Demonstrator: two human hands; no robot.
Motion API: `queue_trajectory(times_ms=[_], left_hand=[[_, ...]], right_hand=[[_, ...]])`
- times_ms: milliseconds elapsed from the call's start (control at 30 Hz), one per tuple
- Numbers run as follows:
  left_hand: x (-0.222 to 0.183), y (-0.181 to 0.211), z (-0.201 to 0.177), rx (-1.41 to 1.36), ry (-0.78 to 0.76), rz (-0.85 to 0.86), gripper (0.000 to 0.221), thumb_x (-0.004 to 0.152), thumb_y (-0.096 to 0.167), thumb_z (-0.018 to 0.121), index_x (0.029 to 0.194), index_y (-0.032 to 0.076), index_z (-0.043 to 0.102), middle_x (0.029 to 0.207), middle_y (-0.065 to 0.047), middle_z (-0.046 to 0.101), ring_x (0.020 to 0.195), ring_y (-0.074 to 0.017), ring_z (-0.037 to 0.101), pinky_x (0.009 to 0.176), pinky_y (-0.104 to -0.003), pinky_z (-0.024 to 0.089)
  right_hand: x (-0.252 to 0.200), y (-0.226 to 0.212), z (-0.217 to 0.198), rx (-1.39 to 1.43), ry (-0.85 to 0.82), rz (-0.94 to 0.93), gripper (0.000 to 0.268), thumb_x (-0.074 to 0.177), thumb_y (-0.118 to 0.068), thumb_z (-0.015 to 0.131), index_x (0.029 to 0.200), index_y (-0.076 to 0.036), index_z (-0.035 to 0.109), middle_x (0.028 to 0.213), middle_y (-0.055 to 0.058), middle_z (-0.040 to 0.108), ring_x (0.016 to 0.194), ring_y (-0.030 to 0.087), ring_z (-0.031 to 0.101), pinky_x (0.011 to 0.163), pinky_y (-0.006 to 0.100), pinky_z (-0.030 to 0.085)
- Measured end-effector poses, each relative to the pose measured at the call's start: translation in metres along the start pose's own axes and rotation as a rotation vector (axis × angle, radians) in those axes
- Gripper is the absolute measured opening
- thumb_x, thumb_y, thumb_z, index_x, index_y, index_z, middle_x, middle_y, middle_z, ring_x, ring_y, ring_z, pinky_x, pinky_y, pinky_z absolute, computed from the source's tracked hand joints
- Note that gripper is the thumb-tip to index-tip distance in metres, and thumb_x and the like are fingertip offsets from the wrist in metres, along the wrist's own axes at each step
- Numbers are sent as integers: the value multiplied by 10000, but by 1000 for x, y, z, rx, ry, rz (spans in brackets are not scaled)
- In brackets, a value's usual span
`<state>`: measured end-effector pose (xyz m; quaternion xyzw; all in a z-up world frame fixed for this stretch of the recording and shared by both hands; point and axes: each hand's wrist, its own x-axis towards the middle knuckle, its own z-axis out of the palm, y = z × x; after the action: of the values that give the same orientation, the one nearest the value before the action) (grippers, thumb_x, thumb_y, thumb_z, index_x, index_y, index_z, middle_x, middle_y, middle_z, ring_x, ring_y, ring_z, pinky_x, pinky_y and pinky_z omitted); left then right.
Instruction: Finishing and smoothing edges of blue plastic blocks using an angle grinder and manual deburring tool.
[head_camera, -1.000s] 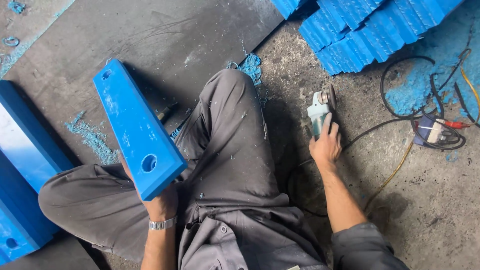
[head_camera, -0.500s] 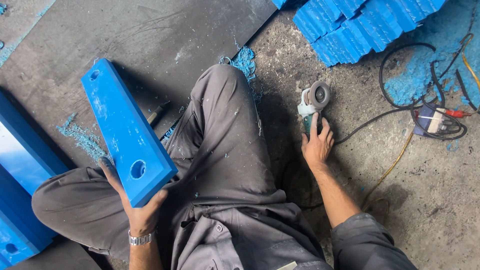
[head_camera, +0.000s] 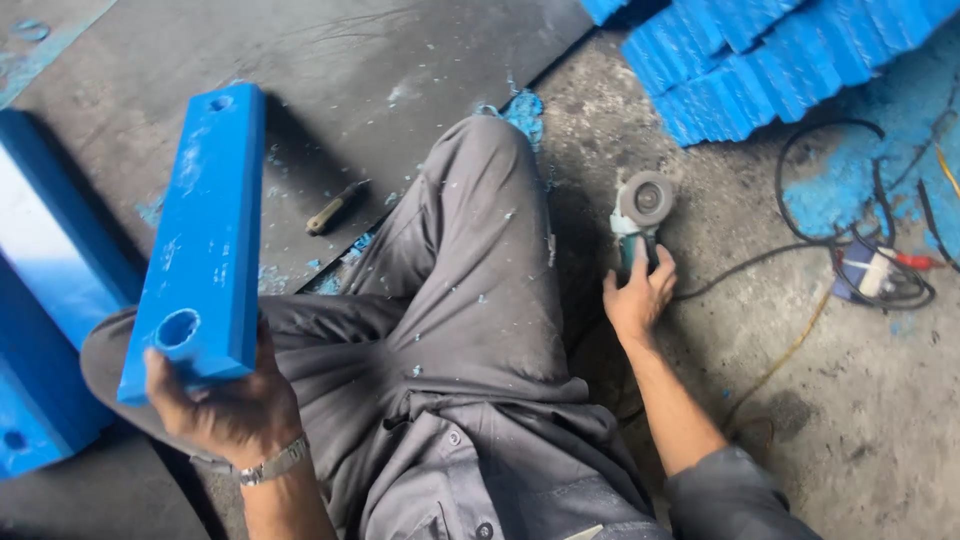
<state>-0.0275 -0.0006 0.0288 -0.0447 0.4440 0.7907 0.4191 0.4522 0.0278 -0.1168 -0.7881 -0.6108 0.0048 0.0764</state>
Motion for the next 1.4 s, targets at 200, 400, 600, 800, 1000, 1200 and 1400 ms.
queue_trajectory(times_ms=[200,400,600,800,1000,1200,1400], left_hand=[[43,20,-30,-1,161,5,452,893,139,727,1299,34,558,1227,-138,680,1116,-320,715,983,-550,617],[68,51,-53,78,94,86,522,771,-9,679,1266,13,513,1138,-138,626,1028,-332,707,894,-524,657],[84,36,-104,162,151,58,394,788,9,703,1165,-7,588,1054,-87,619,907,-254,652,725,-374,588],[91,46,-68,203,131,-110,399,687,20,657,1084,29,619,987,-46,652,854,-186,699,754,-345,640],[168,-13,-51,301,-78,-334,390,681,100,740,1036,2,613,969,-113,628,851,-272,677,801,-459,639],[221,-94,-21,293,-85,-555,511,673,122,768,1130,-17,584,1059,-144,658,975,-317,694,836,-497,656],[234,-189,-64,978,-180,65,929,663,296,886,1381,-31,396,1206,-180,655,1135,-344,676,987,-445,531]], right_hand=[[29,-170,-93,434,145,-431,334,899,-59,770,1207,-34,643,1220,137,620,1190,367,582,1071,515,452],[37,-333,-31,745,-541,-713,174,925,-182,728,1064,-84,693,1022,126,689,907,299,712,808,419,574],[43,-399,145,169,-554,-922,347,829,-163,720,1163,-93,661,1131,173,602,1033,395,644,817,546,537],[47,-381,161,62,-393,-1123,399,786,-137,764,1175,-108,679,1078,145,645,999,339,664,817,519,528],[44,-361,-11,372,-491,-832,422,765,-256,851,1066,-65,625,908,144,738,829,354,727,720,467,564],[70,-270,4,1110,-740,-201,363,849,-86,808,1071,0,535,951,126,749,775,128,718,662,274,582],[97,-282,14,800,-917,-159,358,894,-121,728,1173,-8,533,914,168,722,706,178,617,570,312,471]])
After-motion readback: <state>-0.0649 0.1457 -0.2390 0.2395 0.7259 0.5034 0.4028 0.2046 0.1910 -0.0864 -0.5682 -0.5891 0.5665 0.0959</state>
